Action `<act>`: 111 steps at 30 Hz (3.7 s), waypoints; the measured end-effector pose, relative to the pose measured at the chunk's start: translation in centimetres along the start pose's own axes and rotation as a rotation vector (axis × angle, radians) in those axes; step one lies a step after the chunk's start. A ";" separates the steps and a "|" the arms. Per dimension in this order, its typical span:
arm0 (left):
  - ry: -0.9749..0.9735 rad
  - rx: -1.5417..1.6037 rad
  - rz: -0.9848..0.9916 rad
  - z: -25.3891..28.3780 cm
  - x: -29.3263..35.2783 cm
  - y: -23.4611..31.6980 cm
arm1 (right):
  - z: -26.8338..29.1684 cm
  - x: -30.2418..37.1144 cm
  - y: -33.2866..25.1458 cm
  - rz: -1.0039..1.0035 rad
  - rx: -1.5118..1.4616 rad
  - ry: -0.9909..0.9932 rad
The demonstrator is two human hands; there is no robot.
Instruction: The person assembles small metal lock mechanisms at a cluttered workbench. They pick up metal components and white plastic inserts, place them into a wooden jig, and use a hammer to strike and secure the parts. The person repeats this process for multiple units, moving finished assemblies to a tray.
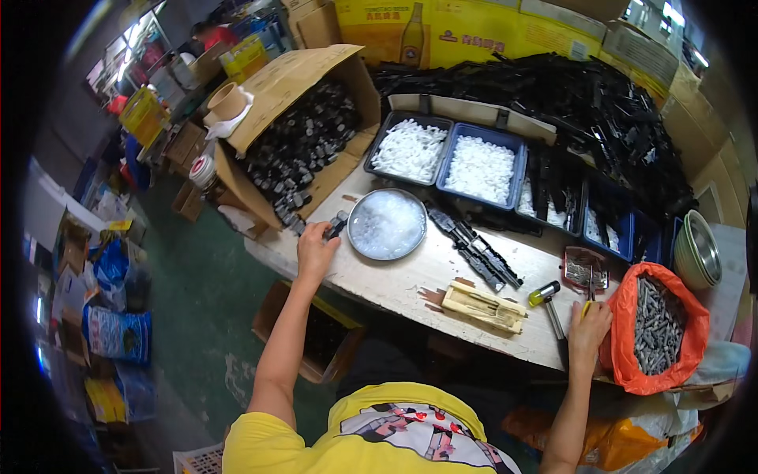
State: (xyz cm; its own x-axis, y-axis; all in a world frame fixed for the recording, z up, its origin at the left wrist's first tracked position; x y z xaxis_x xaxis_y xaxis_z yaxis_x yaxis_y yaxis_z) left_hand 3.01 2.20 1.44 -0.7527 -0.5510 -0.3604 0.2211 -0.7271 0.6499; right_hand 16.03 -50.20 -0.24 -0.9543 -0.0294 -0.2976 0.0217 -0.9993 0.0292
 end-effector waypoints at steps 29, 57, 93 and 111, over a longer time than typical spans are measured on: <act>-0.054 0.153 0.109 1.3 2.2 -0.9 | 4.7 -12.8 -14.5 0.612 -0.165 0.285; -0.701 1.279 0.686 -7.7 7.9 12.4 | 6.0 5.3 -16.7 0.883 -0.282 -0.059; -0.842 0.546 0.035 -12.8 5.2 16.8 | 5.6 2.7 -14.9 0.426 -1.037 -0.082; -0.631 -0.181 -0.256 -22.3 -13.4 20.7 | 0.3 -9.8 -5.0 0.229 0.030 -0.071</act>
State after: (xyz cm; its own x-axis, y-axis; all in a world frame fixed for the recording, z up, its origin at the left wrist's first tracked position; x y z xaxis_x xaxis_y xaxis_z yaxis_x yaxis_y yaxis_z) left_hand 31.50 -14.53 4.82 -0.9987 -0.0508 0.0057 0.0479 -0.8891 0.4552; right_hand 25.15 -44.91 2.77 -0.9441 -0.2529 -0.2117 0.2324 -0.9656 0.1169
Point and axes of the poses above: each hand's wrist, its own x-axis away from the middle knuckle, its own z-axis out of the back of the hand, y = z × x, the point moved 4 cm from there along -x, towards the middle knuckle, and after that the axes turned 8 degrees about x, right-handed, at the moved point
